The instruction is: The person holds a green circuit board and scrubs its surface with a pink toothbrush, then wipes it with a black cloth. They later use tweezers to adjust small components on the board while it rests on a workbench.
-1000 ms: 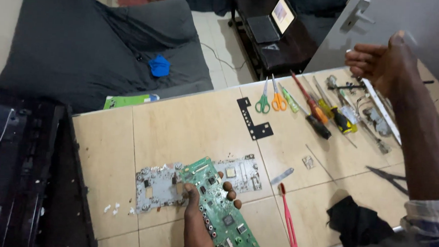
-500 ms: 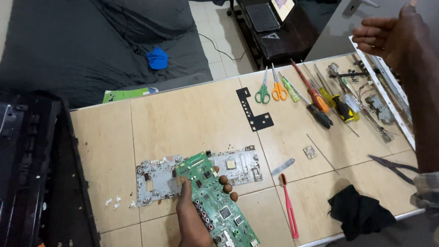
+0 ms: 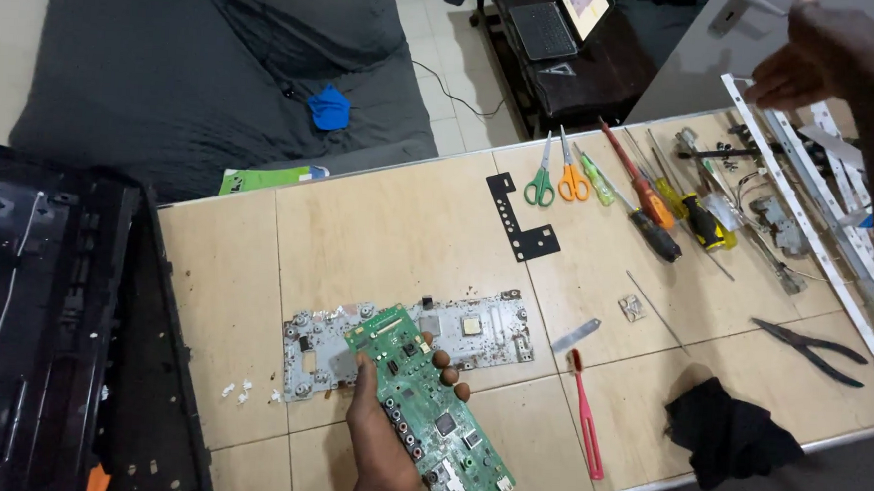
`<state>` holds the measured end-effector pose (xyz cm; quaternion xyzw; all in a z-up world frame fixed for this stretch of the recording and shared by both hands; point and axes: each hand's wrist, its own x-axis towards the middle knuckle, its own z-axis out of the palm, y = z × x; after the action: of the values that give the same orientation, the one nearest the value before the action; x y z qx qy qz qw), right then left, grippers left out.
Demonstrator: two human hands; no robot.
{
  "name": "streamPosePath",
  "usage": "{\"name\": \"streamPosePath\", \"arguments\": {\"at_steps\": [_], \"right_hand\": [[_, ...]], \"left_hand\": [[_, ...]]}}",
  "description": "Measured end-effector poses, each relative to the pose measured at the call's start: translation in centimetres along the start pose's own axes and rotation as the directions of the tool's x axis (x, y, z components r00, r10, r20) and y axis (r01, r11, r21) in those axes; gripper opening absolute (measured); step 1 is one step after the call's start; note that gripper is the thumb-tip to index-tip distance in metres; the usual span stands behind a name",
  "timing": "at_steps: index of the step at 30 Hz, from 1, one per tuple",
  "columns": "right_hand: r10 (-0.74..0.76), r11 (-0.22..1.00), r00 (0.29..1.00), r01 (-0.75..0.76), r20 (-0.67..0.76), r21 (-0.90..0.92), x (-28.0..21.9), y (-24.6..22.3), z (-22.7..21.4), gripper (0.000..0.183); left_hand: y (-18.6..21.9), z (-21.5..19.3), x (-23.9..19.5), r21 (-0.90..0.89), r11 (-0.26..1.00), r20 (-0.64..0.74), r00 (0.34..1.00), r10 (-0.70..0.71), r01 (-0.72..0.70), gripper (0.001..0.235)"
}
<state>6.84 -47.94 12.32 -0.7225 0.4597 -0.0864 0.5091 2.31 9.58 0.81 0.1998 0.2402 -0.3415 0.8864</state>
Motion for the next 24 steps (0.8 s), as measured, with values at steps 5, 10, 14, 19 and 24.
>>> {"name": "streamPosePath", "arguments": {"at_steps": [5,10,14,19,24], "right_hand": [[0.006,0.989,1.000,-0.010,-0.022,-0.145,0.8,-2.1,0.7,0.091],[-0.306,0.909,0.952,0.301,0.028,-0.288,-0.1,1.6,0.7,0.052],[0.042,0.449,0.977,0.170,0.211,-0.877,-9.3,4.1,8.3,0.045],[0.315,0.534,0.914,0.052,0.256,-0.844,-16.8,22.1,14.0,0.026],[0.324,0.614,0.927,-0.053,0.190,-0.788,-28.5,23.3,19.0,0.035]], "left_hand": [[0.1,0.1,0.0,-0.017,1.000,-0.004,1.000,0.018,-0.018,0.074],[0.1,0.1,-0.1,-0.010,1.000,-0.059,0.998,0.000,-0.001,0.074],[0.0,-0.6,0.1,-0.024,0.999,-0.032,0.999,-0.024,0.023,0.072],[-0.6,1.0,0.0,0.010,1.000,-0.093,0.996,-0.012,0.013,0.072],[-1.8,1.1,0.7,0.079,0.995,-0.010,0.998,-0.062,0.063,0.069]]}}
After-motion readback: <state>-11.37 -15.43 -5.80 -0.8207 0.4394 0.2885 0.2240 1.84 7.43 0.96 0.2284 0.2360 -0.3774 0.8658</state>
